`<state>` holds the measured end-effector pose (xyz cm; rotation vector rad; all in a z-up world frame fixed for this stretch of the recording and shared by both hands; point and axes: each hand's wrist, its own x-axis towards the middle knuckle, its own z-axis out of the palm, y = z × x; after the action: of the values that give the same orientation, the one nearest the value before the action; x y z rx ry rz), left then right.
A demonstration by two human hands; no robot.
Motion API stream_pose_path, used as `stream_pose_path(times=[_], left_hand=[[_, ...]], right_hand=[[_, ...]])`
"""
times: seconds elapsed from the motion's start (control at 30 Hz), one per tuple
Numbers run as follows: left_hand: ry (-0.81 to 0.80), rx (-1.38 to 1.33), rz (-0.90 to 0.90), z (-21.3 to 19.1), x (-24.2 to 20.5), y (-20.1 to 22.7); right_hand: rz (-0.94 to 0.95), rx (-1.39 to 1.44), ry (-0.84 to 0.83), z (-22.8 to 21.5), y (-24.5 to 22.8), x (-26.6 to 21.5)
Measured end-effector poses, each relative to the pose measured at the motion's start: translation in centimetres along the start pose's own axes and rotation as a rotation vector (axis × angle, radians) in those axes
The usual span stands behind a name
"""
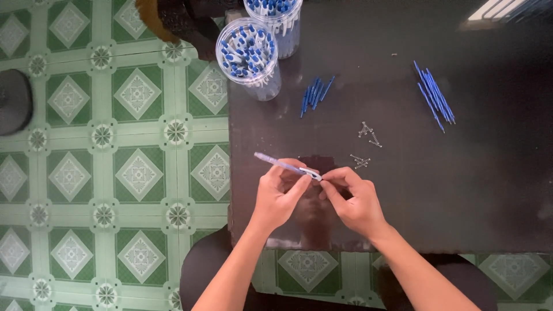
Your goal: Assembling ballpoint pens by manually inserting ink refills into pen bodies.
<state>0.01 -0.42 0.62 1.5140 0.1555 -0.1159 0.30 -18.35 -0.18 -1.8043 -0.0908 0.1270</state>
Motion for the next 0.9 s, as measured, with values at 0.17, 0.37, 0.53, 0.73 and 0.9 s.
stream_pose_path(times=[0.17,0.37,0.53,0.73,0.9], left_hand=[[0.012,0.101,0.235,0.4,-0.3,1.3],[0.279,0.505,0.608,-4.3,1.3,6.5],[0.358,0.85,0.813,-9.8,5.4,13.6],[0.023,1.168,0.781,-10.6,10.8,21.9],[-0.023,1.206,0.5,-8.3,15.4,20.7]], right_hand=[[-0.057,-0.125,0.07,0.0,1.9,-0.6],[-0.053,-0.163,0.066,0.3,2.7,-0.9],[-0.142,-0.208,0.104,0.4,2.1,-0.4],[-0.148,-0.236,0.044,0.2,0.1,-0.5],[-0.201,-0.194,0.03,-0.7,0.0,-0.8]])
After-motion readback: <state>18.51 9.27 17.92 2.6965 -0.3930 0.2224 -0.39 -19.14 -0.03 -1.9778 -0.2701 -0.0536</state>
